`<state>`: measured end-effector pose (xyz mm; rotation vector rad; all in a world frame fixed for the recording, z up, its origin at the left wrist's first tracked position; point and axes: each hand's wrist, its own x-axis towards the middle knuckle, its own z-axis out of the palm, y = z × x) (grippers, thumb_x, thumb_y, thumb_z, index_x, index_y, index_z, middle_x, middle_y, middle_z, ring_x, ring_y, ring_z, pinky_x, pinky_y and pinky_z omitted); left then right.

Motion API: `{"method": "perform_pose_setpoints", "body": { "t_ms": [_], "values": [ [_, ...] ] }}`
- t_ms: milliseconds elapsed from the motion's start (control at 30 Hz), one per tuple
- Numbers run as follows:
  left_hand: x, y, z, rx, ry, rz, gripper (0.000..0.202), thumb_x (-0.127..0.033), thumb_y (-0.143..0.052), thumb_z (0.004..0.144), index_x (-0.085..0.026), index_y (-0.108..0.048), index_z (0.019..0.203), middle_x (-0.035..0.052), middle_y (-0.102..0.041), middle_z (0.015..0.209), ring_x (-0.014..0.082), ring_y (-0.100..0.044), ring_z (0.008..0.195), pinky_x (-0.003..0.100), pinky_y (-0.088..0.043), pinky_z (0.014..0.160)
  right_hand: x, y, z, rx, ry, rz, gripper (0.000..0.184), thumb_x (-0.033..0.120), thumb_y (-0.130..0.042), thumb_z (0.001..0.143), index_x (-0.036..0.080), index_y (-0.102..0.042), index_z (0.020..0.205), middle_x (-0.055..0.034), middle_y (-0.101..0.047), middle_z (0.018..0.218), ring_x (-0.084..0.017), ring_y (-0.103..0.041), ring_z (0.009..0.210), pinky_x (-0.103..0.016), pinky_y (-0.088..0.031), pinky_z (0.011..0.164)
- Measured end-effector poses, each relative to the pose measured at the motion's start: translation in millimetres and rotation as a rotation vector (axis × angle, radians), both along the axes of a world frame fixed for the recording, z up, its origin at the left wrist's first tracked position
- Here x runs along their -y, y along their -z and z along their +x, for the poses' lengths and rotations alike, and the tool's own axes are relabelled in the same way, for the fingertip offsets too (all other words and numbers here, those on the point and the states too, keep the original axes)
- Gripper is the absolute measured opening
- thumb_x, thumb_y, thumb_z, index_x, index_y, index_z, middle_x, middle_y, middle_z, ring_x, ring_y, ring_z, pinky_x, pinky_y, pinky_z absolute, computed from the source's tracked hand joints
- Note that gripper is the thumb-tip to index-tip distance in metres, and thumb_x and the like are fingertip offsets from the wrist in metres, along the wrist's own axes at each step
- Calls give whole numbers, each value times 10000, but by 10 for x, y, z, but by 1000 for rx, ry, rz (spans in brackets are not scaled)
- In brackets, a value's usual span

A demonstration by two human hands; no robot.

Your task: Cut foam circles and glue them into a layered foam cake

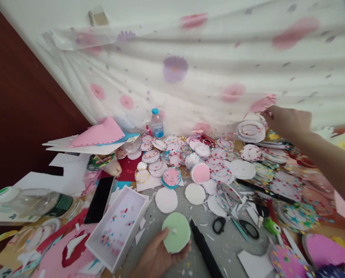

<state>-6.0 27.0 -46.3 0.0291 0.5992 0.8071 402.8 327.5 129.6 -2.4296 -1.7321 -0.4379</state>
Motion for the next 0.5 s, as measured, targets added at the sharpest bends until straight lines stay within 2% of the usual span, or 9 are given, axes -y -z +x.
{"method": "perform_pose_setpoints", "body": {
  "t_ms": [133, 200, 267, 333, 400, 500],
  "values": [
    [12, -29, 22, -61, -27, -16, 382, -375, -743, 764, -82, -714, 1006, 182, -737, 1045, 276, -710, 914, 344, -485, 836, 26, -69, -179, -20, 34, 103, 396, 393, -432, 980, 114, -668, 1132, -244, -701, 970, -289, -624, 858, -376, -240, 621],
    [25, -43, 41, -146, -33, -14, 398, -391, -767, 729, -91, -708, 984, 164, -747, 986, 255, -711, 839, 320, -494, 766, 65, -111, -267, -28, 5, 153, 360, 393, -487, 960, 129, -688, 1102, -224, -716, 948, -268, -625, 841, -375, -223, 622],
    [39, -61, 51, -297, -33, 5, 402, -429, -766, 718, -109, -698, 951, 133, -751, 893, 222, -693, 735, 291, -486, 665, 128, -154, -358, -32, -6, 244, 347, 368, -477, 972, 141, -662, 1159, -204, -722, 955, -249, -626, 831, -370, -216, 627],
    [44, -94, 36, -535, 15, 70, 390, -477, -726, 744, -130, -686, 916, 91, -734, 770, 187, -643, 613, 265, -444, 567, 211, -190, -455, -34, -8, 341, 341, 333, -463, 982, 141, -623, 1214, -190, -725, 961, -234, -630, 824, -356, -223, 626],
    [37, -149, -19, -831, 115, 205, 384, -524, -672, 773, -153, -675, 870, 54, -690, 672, 168, -578, 524, 250, -375, 497, 312, -209, -560, -35, -25, 403, 324, 337, -484, 972, 160, -620, 1206, -160, -734, 940, -221, -637, 806, -334, -240, 620],
    [16, -277, -157, -1292, 201, 457, 340, -528, -655, 774, -188, -667, 789, 28, -628, 619, 187, -558, 541, 260, -333, 524, 507, -202, -727, -40, -147, 470, 302, 399, -527, 937, 210, -656, 1133, -87, -743, 839, -200, -648, 740, -291, -284, 604]
  ]
}}
